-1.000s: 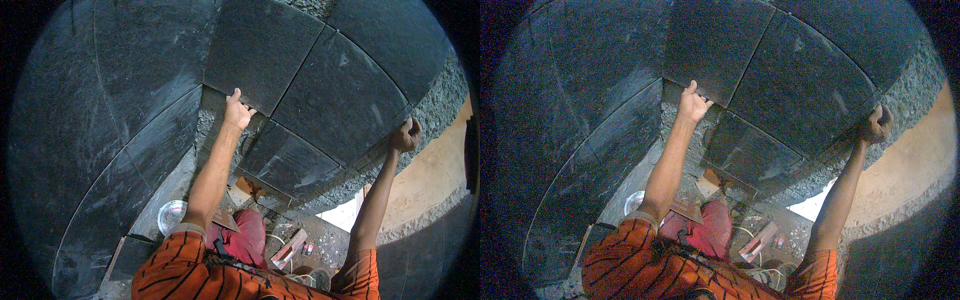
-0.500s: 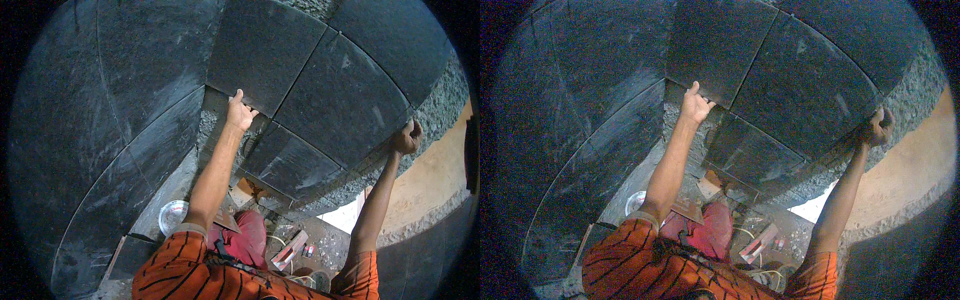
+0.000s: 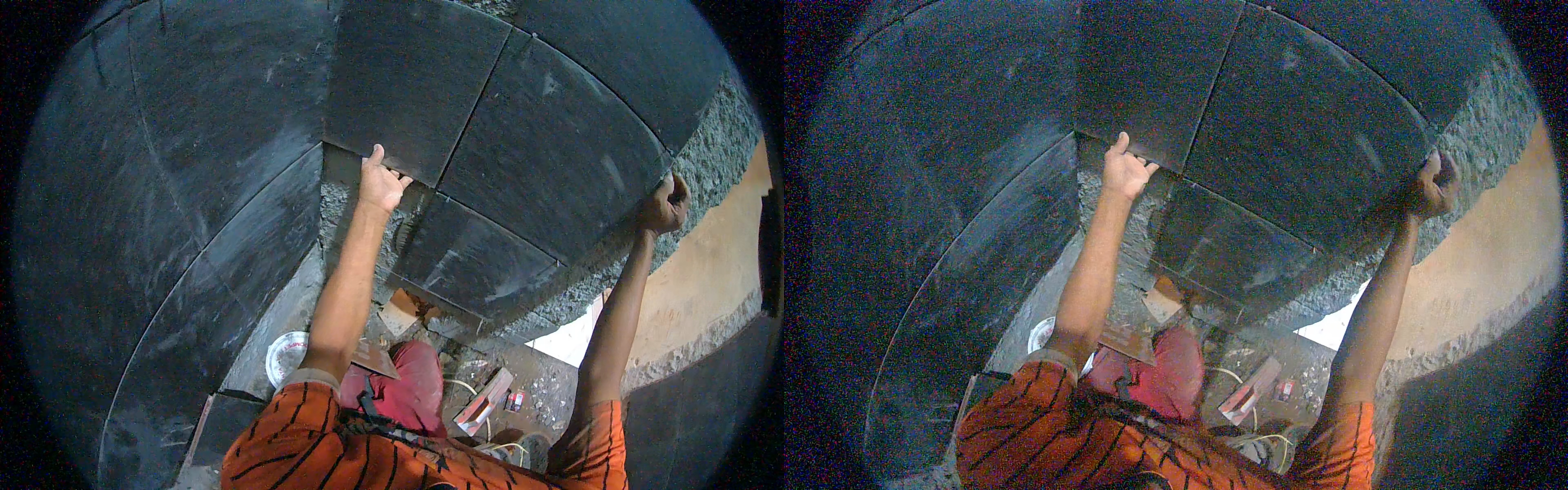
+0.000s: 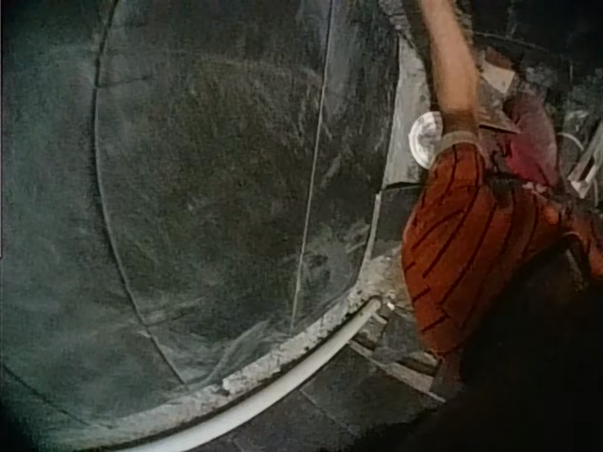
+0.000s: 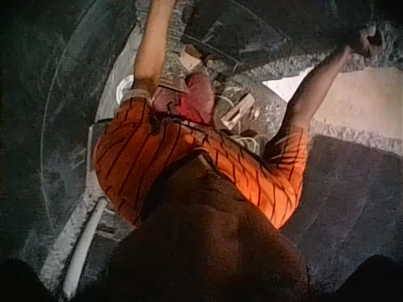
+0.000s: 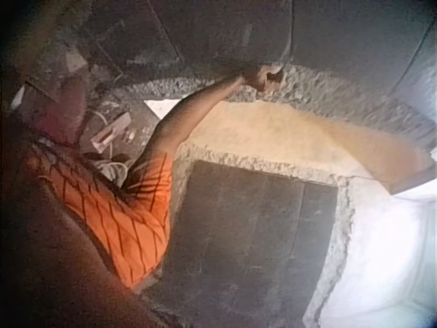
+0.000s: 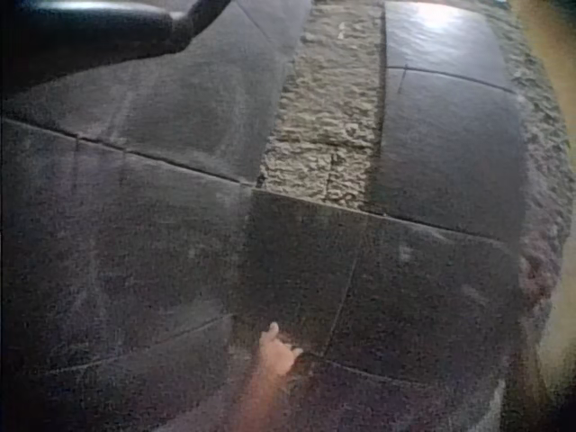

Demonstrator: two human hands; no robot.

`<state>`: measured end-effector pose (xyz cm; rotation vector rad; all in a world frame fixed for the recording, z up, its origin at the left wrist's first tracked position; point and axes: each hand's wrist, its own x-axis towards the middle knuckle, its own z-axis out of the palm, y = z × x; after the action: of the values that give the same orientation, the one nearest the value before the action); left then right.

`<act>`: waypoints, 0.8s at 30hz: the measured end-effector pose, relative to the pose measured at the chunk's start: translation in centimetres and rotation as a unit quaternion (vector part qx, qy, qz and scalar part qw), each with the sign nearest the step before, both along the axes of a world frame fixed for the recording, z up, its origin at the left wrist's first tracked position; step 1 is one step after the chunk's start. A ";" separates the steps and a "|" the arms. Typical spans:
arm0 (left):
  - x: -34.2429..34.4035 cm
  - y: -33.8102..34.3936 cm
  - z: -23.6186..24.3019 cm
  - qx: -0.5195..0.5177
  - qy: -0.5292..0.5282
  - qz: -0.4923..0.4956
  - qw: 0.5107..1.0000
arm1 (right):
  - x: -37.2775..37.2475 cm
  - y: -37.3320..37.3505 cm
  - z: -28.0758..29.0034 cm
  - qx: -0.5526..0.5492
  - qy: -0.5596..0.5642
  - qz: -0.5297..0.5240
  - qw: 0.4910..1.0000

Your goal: The person kneels on the floor and places a dark rectangular tile into a gap in a curved tiled surface. They press the tile into the mortar, adjust its position, and use a yellow hammer to tap it into place. The person then scoops mortar from a bucket and spreads it onto a tile using a trowel.

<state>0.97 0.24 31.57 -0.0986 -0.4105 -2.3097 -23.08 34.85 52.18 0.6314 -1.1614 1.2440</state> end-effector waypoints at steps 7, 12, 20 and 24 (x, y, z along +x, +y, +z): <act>-0.6 -0.5 -0.8 0.012 -0.004 0.004 1.000 | 0.3 -0.3 -0.2 0.004 0.002 0.012 1.000; -0.5 -0.2 -0.2 0.003 0.000 0.004 1.000 | 0.2 -0.2 0.1 -0.005 0.012 0.003 1.000; -0.5 -0.4 -0.3 0.028 -0.016 0.009 0.999 | 0.7 -0.5 0.0 -0.016 0.005 0.021 1.000; -0.3 -0.2 -0.2 0.012 -0.018 0.007 1.000 | 0.9 -0.5 0.0 -0.014 0.011 -0.006 1.000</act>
<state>0.66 0.07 31.38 -0.0423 -0.3995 -2.3055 -22.21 34.39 52.17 0.6145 -1.1254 1.2387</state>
